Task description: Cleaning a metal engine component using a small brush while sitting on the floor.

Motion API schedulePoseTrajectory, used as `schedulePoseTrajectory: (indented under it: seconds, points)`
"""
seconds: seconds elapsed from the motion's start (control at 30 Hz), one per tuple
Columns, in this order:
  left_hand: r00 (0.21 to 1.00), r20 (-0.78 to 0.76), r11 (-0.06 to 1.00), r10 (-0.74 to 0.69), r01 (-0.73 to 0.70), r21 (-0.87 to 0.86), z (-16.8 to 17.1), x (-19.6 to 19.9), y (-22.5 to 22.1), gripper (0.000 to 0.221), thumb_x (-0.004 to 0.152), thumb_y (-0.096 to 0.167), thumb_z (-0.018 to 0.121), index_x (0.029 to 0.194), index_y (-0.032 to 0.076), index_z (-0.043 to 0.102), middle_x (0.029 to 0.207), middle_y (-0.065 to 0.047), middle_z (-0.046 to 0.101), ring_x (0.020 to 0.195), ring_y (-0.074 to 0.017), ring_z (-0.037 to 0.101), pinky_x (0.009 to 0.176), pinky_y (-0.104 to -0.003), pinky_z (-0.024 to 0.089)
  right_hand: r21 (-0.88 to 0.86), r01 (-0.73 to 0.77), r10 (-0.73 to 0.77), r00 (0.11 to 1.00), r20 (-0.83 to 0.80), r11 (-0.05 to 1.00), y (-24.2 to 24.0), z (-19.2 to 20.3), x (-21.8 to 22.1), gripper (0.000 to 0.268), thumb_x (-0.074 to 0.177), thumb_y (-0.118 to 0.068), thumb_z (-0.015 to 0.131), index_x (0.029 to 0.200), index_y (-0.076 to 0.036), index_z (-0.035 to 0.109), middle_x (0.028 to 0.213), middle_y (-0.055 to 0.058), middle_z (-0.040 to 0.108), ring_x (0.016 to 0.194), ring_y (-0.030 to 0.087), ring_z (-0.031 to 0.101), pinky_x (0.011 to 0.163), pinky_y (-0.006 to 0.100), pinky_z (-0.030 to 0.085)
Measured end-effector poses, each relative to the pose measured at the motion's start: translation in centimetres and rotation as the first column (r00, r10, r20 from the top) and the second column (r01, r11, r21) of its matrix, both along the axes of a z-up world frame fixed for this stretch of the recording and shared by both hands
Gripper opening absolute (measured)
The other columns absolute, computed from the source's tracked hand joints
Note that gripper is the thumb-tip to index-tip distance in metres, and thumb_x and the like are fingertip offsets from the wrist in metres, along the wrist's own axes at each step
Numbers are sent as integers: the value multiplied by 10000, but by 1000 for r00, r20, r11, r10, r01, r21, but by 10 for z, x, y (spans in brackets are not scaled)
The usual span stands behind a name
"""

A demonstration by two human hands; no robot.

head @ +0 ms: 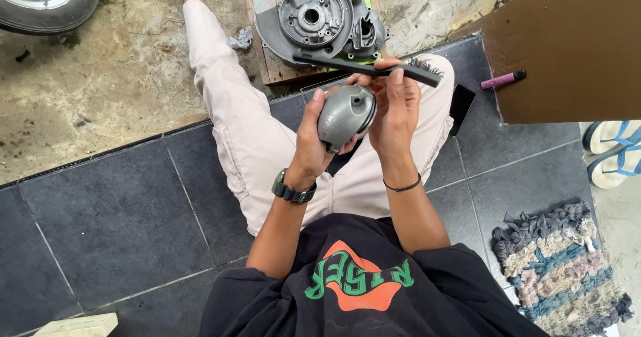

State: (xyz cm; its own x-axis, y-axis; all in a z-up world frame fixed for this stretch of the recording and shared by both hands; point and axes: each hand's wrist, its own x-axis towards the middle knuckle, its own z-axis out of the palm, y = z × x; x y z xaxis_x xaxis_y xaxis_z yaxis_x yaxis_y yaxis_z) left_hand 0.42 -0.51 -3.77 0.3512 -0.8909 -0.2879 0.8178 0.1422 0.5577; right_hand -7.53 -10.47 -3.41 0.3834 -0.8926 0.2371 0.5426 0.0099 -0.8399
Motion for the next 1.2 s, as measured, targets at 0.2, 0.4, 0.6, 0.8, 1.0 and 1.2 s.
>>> schedulePoseTrajectory:
  seconds: [0.2,0.4,0.6,0.8,1.0,1.2]
  points:
    - [992,68,985,-109,117,-125,-14,-4,4,608,1036,588,394,1354,87,528,786,-381,633,579,-430,647,255,-305,389,28,-167,167,986,15,985,10,12,-2,431,1088,-368,411,1067,42,540,737,269,656,830,384,746,739,402,618]
    - [939,336,992,-69,101,-81,42,3,2,543,1043,606,256,1107,100,443,594,-330,594,371,-329,598,246,-303,401,11,-116,116,993,-4,993,5,10,2,423,1105,-391,335,1050,-13,518,716,208,591,777,366,717,758,397,595]
    - [413,882,956,-228,-75,282,68,10,15,597,949,707,325,1005,150,534,520,-115,573,509,-236,566,512,-367,430,136,-49,52,999,-15,989,0,18,4,383,1093,-414,348,1035,-79,524,690,133,565,722,316,706,673,428,639]
    - [-133,987,855,89,-498,-145,66,12,25,218,921,373,696,966,164,733,754,43,700,687,-170,597,693,-312,551,228,-71,68,997,20,971,-9,20,-2,383,1079,-409,381,1020,-64,538,642,152,553,654,324,686,549,505,645]
    - [-361,927,979,-103,-202,31,76,21,19,1066,792,774,750,1512,101,344,1560,-146,372,1503,-354,341,1307,-581,203,191,-108,145,971,-190,976,12,65,1,346,1056,-372,439,1013,-71,604,680,86,608,610,181,624,601,336,593]
    - [-104,984,988,-141,46,147,74,27,18,1072,708,279,906,1555,98,276,1215,-102,591,1030,-258,599,918,-364,522,139,-115,143,966,-217,984,12,63,0,365,1063,-295,415,1071,-8,638,773,92,646,695,142,605,705,266,534]
